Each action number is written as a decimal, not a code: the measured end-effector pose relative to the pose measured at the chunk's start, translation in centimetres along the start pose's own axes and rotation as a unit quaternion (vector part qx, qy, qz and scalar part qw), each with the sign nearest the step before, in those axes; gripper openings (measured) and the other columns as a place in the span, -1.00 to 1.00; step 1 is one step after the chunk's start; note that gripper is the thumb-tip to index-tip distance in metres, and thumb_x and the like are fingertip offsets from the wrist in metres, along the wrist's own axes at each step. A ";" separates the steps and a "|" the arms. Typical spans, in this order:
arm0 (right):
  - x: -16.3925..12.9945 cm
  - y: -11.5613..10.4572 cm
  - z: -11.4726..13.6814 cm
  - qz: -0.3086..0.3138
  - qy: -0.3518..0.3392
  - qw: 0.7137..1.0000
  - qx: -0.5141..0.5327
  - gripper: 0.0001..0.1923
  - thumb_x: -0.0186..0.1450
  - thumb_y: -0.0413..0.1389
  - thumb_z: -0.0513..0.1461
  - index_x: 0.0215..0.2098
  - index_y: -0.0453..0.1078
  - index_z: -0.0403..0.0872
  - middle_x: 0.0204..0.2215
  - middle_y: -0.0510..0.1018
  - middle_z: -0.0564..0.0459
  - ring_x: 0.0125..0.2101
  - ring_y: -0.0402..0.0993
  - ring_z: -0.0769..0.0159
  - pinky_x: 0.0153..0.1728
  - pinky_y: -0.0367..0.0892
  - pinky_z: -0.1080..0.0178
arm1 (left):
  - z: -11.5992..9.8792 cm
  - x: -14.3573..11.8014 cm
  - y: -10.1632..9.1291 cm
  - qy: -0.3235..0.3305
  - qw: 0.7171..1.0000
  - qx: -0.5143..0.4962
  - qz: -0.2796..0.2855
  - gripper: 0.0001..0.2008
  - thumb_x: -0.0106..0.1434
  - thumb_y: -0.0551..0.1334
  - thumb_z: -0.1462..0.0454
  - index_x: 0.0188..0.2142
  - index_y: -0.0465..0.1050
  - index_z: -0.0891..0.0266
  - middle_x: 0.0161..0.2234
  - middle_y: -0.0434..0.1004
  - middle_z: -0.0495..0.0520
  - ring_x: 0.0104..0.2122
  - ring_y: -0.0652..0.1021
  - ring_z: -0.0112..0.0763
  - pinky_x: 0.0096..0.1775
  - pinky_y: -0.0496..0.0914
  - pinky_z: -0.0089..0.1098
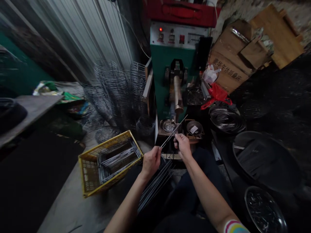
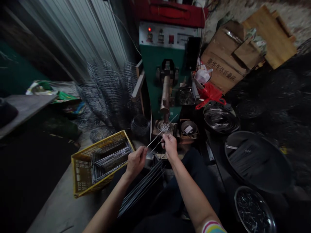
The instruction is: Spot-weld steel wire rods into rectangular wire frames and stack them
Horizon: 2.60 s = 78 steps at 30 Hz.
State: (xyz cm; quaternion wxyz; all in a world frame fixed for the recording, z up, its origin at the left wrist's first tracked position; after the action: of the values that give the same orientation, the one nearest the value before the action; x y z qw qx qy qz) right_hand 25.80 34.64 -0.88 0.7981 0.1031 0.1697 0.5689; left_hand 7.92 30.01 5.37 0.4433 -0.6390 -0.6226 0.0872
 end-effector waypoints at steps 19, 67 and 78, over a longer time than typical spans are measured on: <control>1.0 0.4 0.0 0.012 -0.010 1.000 0.027 -0.67 0.06 0.33 -0.06 -0.43 0.36 -0.10 -0.60 0.38 0.19 -0.71 0.14 0.61 -0.73 -0.02 0.50 | 0.6 0.7 1.7 -0.034 0.998 -0.044 -0.004 -0.74 0.41 -0.02 0.25 -0.40 0.30 0.20 -0.59 0.35 -0.04 -0.60 0.42 -0.45 -0.47 0.17 -0.44; 4.4 0.3 1.5 0.014 -0.037 0.999 0.017 -0.67 0.05 0.30 -0.08 -0.50 0.27 -0.08 -0.65 0.35 0.22 -0.74 0.12 0.59 -0.75 -0.02 0.48 | 0.6 3.7 2.6 -0.026 0.998 -0.053 -0.019 -0.73 0.42 -0.01 0.24 -0.42 0.28 0.20 -0.59 0.33 -0.05 -0.59 0.40 -0.45 -0.46 0.13 -0.41; 4.4 0.2 0.8 0.027 0.020 0.998 0.051 -0.67 0.01 0.34 -0.10 -0.52 0.32 -0.09 -0.67 0.37 0.19 -0.75 0.13 0.58 -0.78 -0.02 0.47 | 0.6 3.7 2.7 -0.037 0.998 -0.056 -0.008 -0.71 0.42 -0.03 0.21 -0.39 0.32 0.21 -0.58 0.38 -0.03 -0.59 0.41 -0.46 -0.47 0.17 -0.44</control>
State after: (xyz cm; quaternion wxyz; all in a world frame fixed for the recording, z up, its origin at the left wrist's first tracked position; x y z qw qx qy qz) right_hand 27.26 38.92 -0.72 0.7729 0.1368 0.2117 0.5824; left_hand 10.29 33.95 4.83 0.3843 -0.6542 -0.6473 0.0724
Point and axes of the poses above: each hand's wrist, its own x-axis towards the middle knuckle, its own y-axis out of the palm, z = x × y, the point moved 10 cm from there along x, towards the middle knuckle
